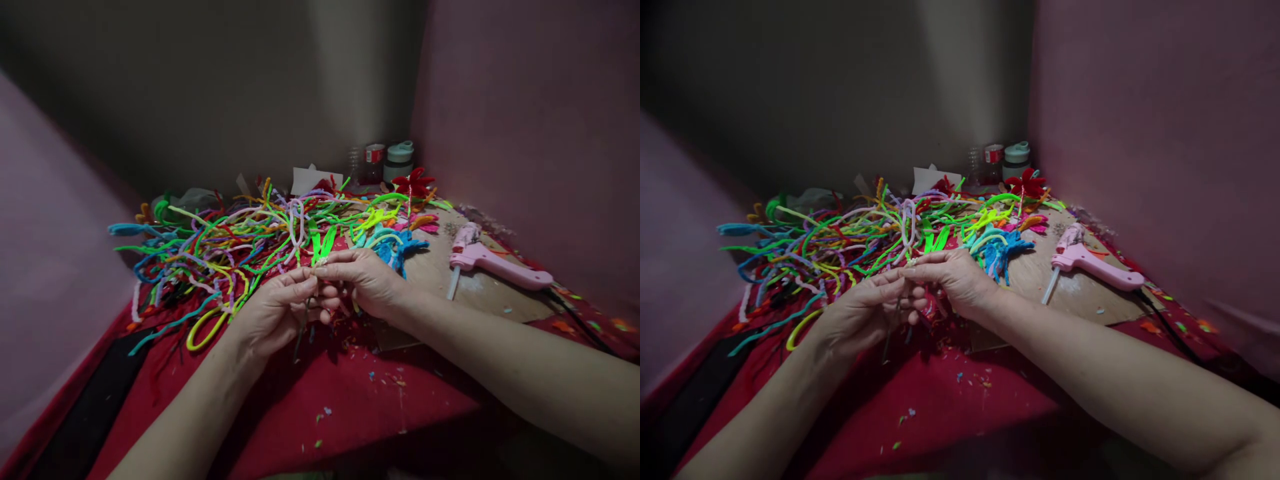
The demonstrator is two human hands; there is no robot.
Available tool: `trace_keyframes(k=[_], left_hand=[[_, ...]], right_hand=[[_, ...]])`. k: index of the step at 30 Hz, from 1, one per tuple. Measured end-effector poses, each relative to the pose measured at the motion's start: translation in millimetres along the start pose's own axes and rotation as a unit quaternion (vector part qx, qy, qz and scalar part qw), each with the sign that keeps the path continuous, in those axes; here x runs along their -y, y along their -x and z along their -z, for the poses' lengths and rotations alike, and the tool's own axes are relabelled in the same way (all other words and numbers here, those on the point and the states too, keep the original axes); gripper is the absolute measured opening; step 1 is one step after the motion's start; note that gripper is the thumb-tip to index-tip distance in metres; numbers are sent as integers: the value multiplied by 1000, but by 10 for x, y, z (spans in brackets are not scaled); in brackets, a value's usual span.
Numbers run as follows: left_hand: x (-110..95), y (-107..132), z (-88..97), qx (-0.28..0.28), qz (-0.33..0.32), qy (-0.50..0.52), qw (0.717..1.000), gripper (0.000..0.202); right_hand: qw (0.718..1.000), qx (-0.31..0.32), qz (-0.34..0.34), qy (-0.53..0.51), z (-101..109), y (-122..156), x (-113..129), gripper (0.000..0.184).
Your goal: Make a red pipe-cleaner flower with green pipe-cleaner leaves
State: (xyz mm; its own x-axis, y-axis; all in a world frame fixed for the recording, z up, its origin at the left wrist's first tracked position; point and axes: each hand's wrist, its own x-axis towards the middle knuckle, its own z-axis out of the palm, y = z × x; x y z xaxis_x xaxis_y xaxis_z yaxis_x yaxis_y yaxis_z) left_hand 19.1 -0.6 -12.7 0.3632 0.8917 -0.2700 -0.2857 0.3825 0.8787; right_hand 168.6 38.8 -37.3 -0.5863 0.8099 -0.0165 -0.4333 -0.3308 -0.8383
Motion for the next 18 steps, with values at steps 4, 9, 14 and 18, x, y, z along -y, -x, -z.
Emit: trace_keyframes(k=[4,9,14,18], left_hand=[[0,5,10,3,11,16,1000,12],[-11,27,-34,-90,-52,-100,990,13],[-39,36,-52,-101,-48,-77,991,14],[-61,41,-38,-75,-20,-35,996,15]], right_hand=[[1000,-4,16,21,-1,4,13,18],[997,-58,32,42,-32,23,20,14],[998,-24,40,32,-28,24,13,12],[999,7,37,37,-1,8,7,14]])
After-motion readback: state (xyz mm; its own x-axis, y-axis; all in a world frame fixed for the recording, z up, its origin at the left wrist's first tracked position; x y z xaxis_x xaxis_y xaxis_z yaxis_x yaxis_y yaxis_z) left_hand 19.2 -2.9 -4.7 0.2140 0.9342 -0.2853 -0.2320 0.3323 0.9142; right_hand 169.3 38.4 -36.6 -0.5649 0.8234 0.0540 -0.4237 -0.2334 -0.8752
